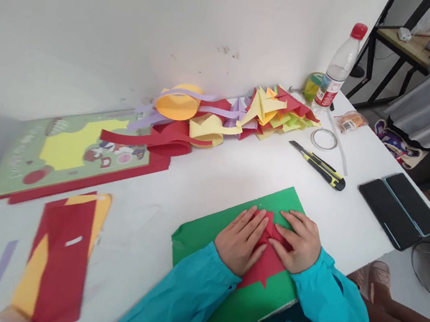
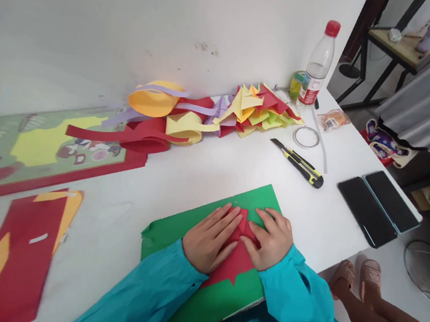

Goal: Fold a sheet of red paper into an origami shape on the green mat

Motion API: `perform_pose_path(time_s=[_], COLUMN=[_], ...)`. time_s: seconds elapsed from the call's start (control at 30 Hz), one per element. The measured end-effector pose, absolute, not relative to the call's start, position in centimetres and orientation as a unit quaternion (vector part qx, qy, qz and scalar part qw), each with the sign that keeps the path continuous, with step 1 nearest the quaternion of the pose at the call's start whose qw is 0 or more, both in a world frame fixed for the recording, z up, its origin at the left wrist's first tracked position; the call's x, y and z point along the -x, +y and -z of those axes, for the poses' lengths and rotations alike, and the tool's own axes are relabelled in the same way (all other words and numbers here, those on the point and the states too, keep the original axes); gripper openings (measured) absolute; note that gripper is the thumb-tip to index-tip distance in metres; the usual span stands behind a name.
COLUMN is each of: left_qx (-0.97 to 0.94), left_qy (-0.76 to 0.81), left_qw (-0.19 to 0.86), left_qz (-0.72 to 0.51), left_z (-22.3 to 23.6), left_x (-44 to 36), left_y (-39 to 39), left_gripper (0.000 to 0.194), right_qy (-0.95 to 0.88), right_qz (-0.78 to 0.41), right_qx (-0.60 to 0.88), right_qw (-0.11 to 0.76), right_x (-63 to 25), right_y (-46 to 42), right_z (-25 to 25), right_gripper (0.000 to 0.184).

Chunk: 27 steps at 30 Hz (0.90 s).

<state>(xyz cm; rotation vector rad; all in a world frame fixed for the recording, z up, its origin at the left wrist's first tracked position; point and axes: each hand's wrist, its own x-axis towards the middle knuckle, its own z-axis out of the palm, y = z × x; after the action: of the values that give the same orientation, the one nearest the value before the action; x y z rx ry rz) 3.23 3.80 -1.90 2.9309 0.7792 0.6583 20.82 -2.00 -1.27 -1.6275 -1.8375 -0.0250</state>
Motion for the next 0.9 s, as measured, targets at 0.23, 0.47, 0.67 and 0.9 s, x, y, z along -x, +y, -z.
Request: perform_pose_path(time_s=[0.23,0.47,0.67,0.9], left_qx=[-0.945,-0.948,-0.946,-0.944], left_qy=[0.252,0.253,0.260,0.264], left_qw=[0.019,0.002,-0.003,0.003], left_qz=[-0.210,-0.192,-0.194,-0.199], left_z=[1.65,1.31,1.22,1.38], left_x=[-3.34,-3.47,-3.57,-3.60], left_y=[3.86,3.82,3.72,3.78], left_gripper=[0.046,0.046,0.044,0.044], right_qy=[-0.708,-0.714,-0.714,-0.728], right_qz=[0.018,0.022,0.025,0.028], right_qx=[0.627,0.624,0.628,0.625], right_qw=[0.324,0.315,0.307,0.282], right_x=[-20.74,-20.71,-20.66,-20.57], right_y=[-2.08,-2.06,-2.11,-2.16], right_z=[1.04,0.99,1.10,0.85], right_gripper=[0.029,0.025,0.024,0.030])
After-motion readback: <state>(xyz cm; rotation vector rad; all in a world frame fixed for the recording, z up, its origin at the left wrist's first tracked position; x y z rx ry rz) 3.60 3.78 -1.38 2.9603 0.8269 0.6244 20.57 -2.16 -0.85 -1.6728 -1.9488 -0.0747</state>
